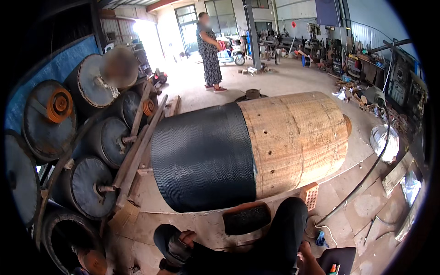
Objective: The person squats on the floor and uses pliers to secure a metal wire around the rim of a circular fan-like object. They repeatedly adjust the wire and tighten it at multiple points along the circumference.
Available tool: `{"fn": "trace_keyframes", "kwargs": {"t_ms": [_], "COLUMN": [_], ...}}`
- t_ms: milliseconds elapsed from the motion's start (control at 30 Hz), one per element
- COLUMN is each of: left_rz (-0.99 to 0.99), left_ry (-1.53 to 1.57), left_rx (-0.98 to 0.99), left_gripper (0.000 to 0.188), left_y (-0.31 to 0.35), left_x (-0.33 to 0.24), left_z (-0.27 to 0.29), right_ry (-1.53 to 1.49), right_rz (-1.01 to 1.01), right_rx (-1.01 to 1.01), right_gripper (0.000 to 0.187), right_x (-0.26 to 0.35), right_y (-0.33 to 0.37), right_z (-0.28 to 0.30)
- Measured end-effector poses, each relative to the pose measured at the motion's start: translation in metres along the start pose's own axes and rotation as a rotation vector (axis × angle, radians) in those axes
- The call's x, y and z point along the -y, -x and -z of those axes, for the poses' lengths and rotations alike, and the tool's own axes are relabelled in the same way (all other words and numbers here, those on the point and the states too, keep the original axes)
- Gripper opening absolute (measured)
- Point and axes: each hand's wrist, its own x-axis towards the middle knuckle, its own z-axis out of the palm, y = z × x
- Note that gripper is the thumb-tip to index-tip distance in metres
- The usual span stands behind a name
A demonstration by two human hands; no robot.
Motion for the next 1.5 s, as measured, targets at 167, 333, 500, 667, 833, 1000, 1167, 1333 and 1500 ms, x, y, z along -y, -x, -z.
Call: {"fn": "trace_keyframes", "kwargs": {"t_ms": [167, 333, 500, 667, 833, 1000, 1167, 1333, 1500], "left_rz": [0.039, 0.025, -0.041, -0.012, -0.009, 0.112, 0.145, 0.362, 0.353], "left_ry": [0.101, 0.04, 0.102, 0.216, 0.243, 0.378, 0.519, 0.523, 0.504], "left_rx": [0.081, 0.075, 0.161, 0.407, 0.657, 0.697, 0.744, 0.908, 1.332], "left_gripper": [0.027, 0.026, 0.025, 0.031, 0.039, 0.047, 0.049, 0.05, 0.04], "left_y": [0.003, 0.032, 0.036, 0.072, 0.073, 0.06, 0.041, -0.006, -0.03], "left_x": [-0.028, -0.014, 0.017, 0.043, 0.049, 0.043, 0.055, 0.069, 0.08], "left_z": [0.045, 0.023, 0.017, -0.008, 0.017, 0.055, 0.078, 0.122, 0.093], "right_ry": [-0.255, 0.04, 0.082, -0.031, 0.116, 0.44, 0.497, 0.275, 0.438], "right_rz": [-0.141, 0.052, 0.294, 0.862, 1.223, 1.412, 1.41, 1.23, 0.752], "right_rx": [0.045, -0.345, -0.645, -0.614, -0.599, -0.432, -0.204, 0.056, 0.369], "right_gripper": [0.028, 0.031, 0.034, 0.036, 0.042, 0.054, 0.062, 0.055, 0.049], "right_x": [0.128, 0.174, 0.299, 0.428, 0.561, 0.667, 0.67, 0.722, 0.679], "right_y": [0.081, 0.079, 0.091, 0.039, -0.02, -0.011, -0.023, 0.023, 0.078], "right_z": [0.037, 0.072, 0.113, 0.126, 0.131, 0.107, 0.126, 0.11, 0.14]}}
